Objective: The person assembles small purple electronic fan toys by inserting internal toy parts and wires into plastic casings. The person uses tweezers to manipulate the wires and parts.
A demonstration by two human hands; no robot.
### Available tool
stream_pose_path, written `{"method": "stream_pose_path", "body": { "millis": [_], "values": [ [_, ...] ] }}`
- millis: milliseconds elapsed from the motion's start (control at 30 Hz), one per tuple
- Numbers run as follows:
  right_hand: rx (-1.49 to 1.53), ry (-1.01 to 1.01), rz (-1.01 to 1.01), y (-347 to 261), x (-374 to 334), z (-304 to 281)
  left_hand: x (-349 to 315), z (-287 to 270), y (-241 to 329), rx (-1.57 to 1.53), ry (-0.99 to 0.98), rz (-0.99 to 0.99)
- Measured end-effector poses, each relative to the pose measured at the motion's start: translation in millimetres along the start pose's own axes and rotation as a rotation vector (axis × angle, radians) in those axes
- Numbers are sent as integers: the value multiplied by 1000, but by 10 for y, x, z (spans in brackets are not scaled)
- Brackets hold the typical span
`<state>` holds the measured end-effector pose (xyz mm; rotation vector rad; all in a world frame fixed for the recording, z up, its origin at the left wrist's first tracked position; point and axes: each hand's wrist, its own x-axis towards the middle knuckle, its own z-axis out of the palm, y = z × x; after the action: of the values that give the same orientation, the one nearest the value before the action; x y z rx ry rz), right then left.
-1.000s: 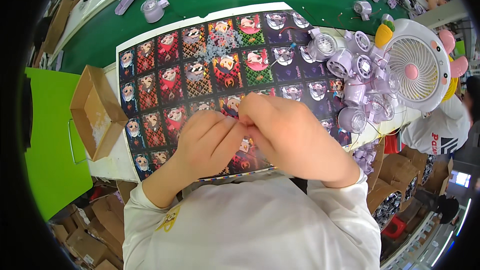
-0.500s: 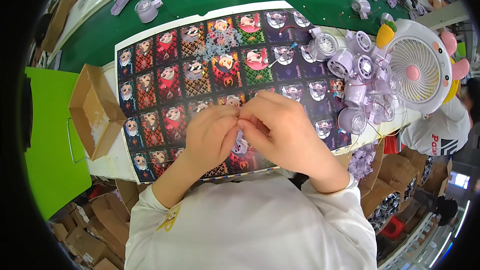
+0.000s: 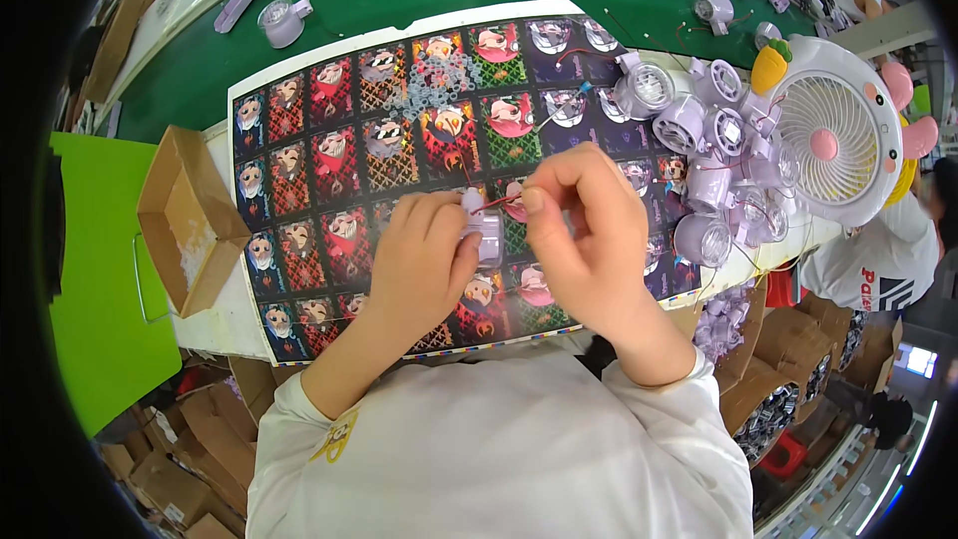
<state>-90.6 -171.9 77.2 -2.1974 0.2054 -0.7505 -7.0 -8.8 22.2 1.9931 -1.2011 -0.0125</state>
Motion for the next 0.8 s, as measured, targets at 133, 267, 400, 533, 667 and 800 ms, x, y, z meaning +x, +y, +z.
{"method": "stream_pose_path", "body": {
  "millis": [133,267,400,533,667,800],
  "values": [
    [695,-145,605,274,-107,135,22,154,-46,-88,113,-103],
    [333,-268,263,313,-179,300,14,330,-93,-479,106,-266],
    [118,-294,54,274,-126,293,13,327,-164,-475,74,-230],
    [78,-323,-90,319,-92,247,49,278,-145,-478,37,-203],
    [120,-429,20,305,33,189,61,309,-185,-490,37,-168],
    [-327,-265,-96,621,389,181,18,292,-208,-454,-20,-214]
  ]
}}
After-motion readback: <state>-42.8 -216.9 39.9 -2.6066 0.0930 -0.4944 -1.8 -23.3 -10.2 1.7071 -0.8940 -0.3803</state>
